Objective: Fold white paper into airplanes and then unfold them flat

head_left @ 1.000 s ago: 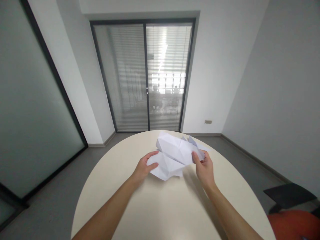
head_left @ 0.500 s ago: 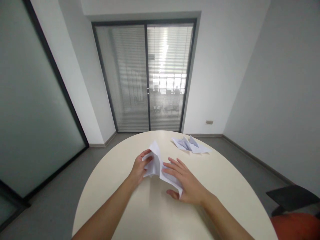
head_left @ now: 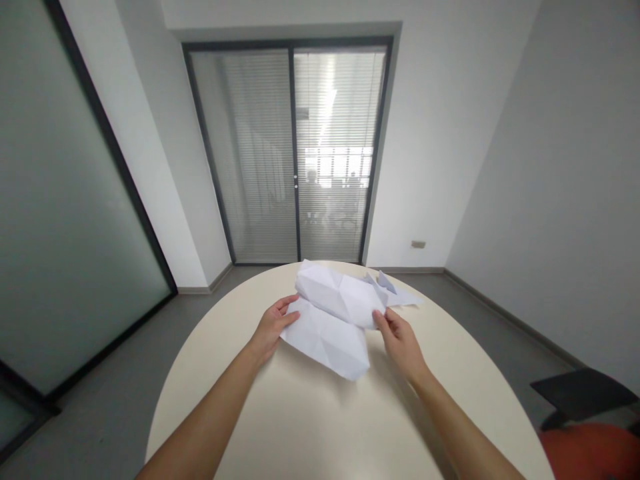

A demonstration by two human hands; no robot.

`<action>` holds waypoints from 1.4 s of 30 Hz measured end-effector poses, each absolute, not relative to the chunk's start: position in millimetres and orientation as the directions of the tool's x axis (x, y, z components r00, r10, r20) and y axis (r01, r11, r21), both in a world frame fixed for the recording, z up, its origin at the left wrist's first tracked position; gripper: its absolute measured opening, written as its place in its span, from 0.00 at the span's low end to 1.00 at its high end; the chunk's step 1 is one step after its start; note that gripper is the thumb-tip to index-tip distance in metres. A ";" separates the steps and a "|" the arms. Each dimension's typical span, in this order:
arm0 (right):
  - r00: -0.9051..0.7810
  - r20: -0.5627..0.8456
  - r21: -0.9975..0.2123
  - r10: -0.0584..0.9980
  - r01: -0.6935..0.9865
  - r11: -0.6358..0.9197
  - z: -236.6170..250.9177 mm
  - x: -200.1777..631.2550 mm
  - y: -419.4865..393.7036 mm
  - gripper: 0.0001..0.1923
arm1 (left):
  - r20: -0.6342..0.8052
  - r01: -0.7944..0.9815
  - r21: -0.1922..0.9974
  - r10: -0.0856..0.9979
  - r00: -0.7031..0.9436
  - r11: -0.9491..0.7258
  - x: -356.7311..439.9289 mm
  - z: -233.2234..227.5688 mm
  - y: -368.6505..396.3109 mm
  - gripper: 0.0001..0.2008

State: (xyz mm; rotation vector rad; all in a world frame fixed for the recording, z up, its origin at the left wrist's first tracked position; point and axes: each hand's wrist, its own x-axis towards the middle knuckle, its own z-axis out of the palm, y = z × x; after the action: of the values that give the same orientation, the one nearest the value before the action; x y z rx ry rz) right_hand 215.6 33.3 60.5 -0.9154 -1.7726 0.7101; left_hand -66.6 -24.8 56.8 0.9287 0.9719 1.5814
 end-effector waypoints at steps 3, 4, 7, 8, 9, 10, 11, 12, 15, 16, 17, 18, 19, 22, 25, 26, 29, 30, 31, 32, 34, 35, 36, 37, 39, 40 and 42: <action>-0.370 0.502 -0.693 0.782 0.368 0.619 61.3 217.8 30.0 0.21 | 0.097 -0.278 0.948 0.971 -0.217 -0.157 -63.2 52.6 -22.6 0.29; -0.458 0.495 -0.656 0.738 0.360 0.663 63.3 217.8 26.8 0.19 | 0.106 -0.261 0.951 0.968 -0.225 -0.165 -61.1 51.7 -22.2 0.28; -0.694 0.474 -0.607 0.542 0.188 0.772 72.4 212.9 13.4 0.19 | 0.143 -0.281 0.937 0.963 -0.228 -0.206 -55.0 51.0 -22.5 0.27; -0.732 0.480 -0.610 0.484 0.118 0.783 75.5 210.0 8.7 0.18 | 0.145 -0.303 0.929 0.964 -0.223 -0.210 -53.8 51.3 -22.8 0.27; -0.753 0.484 -0.615 0.446 0.070 0.786 78.2 206.8 4.4 0.18 | 0.142 -0.329 0.921 0.966 -0.217 -0.210 -53.2 51.6 -23.0 0.28; -0.760 0.483 -0.625 0.435 0.049 0.779 80.2 203.7 0.6 0.19 | 0.138 -0.353 0.913 0.968 -0.209 -0.206 -53.3 51.6 -22.8 0.29; -0.764 0.467 -0.642 0.445 0.053 0.765 81.6 201.1 -2.3 0.20 | 0.133 -0.371 0.907 0.971 -0.197 -0.200 -54.1 51.2 -22.2 0.30; -0.770 0.433 -0.663 0.468 0.079 0.744 82.2 199.2 -4.3 0.19 | 0.127 -0.381 0.905 0.974 -0.186 -0.190 -55.6 50.0 -21.1 0.30; -0.789 0.304 -0.686 0.534 0.208 0.697 80.6 197.9 -4.7 0.16 | 0.056 -0.334 0.934 0.975 -0.215 -0.127 -64.4 41.7 -14.8 0.28; -0.795 0.275 -0.670 0.540 0.244 0.701 78.9 198.3 -3.3 0.15 | 0.026 -0.269 0.958 0.967 -0.255 -0.096 -68.5 37.6 -12.1 0.26; -0.801 0.259 -0.642 0.540 0.275 0.716 76.7 198.6 -1.6 0.15 | 0.014 -0.175 0.982 0.954 -0.301 -0.069 -72.9 33.2 -9.6 0.24; -0.801 0.247 -0.608 0.545 0.310 0.731 73.7 198.5 0.3 0.14 | 0.031 -0.047 0.998 0.931 -0.363 -0.052 -77.3 28.8 -7.5 0.21; -0.795 0.237 -0.566 0.558 0.353 0.745 70.1 197.7 2.2 0.14 | 0.070 0.086 0.996 0.900 -0.431 -0.036 -81.3 24.6 -6.0 0.18; -0.731 0.213 -0.419 0.648 0.531 0.736 56.4 191.2 6.0 0.16 | 0.208 0.317 0.947 0.836 -0.508 -0.042 -86.0 15.1 -5.9 0.14; -0.630 0.212 -0.328 0.747 0.674 0.662 43.8 182.1 8.4 0.20 | 0.363 0.575 0.815 0.832 -0.419 -0.066 -73.1 10.1 -11.3 0.16; -0.592 0.223 -0.336 0.774 0.699 0.631 40.7 179.8 9.7 0.21 | 0.364 0.603 0.795 0.846 -0.389 -0.065 -65.4 8.8 -13.7 0.20; -0.458 0.269 -0.477 0.847 0.700 0.531 34.1 178.4 18.2 0.25 | 0.296 0.618 0.786 0.885 -0.358 -0.013 -40.9 4.8 -21.4 0.37; -0.401 0.272 -0.543 0.875 0.687 0.484 32.2 180.2 22.8 0.26 | 0.281 0.669 0.744 0.909 -0.309 -0.003 -34.7 3.3 -23.8 0.39; -0.338 0.263 -0.599 0.903 0.677 0.428 30.3 183.2 28.1 0.26 | 0.260 0.727 0.687 0.931 -0.256 0.008 -30.2 1.8 -25.9 0.39; -0.274 0.240 -0.641 0.931 0.675 0.364 28.5 187.3 33.8 0.26 | 0.236 0.780 0.625 0.948 -0.213 0.020 -27.5 0.3 -27.7 0.38; -0.181 0.191 -0.671 0.965 0.693 0.263 25.2 197.9 44.8 0.24 | 0.183 0.857 0.514 0.971 -0.155 0.040 -26.8 -1.6 -30.0 0.37; -0.152 0.188 -0.658 0.970 0.714 0.239 24.1 203.6 49.2 0.22 | 0.162 0.878 0.476 0.977 -0.138 0.045 -28.0 -2.0 -30.6 0.36; -0.142 0.198 -0.632 0.970 0.737 0.237 23.6 209.0 52.3 0.20 | 0.144 0.892 0.449 0.982 -0.122 0.045 -29.4 -1.8 -30.9 0.35; -0.131 0.225 -0.588 0.966 0.772 0.241 23.9 213.5 54.0 0.22 | 0.133 0.902 0.431 0.985 -0.107 0.040 -30.8 -1.1 -31.1 0.34; -0.111 0.336 -0.461 0.935 0.846 0.266 26.6 217.7 53.3 0.33 | 0.129 0.915 0.404 0.989 -0.071 0.013 -32.1 1.6 -31.2 0.32; -0.118 0.410 -0.385 0.904 0.876 0.290 28.7 216.8 51.4 0.37 | 0.129 0.919 0.393 0.991 -0.042 -0.012 -31.9 3.6 -31.4 0.31; -0.196 0.510 -0.242 0.837 0.902 0.359 32.9 208.9 45.8 0.39 | 0.126 0.919 0.385 0.991 0.041 -0.086 -30.0 8.0 -32.4 0.29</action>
State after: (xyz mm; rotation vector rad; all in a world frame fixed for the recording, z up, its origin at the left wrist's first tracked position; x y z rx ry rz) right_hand 208.9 45.8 32.9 -1.5033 -2.0570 -0.1472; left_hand -30.0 -32.4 8.0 2.1123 1.9764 0.5357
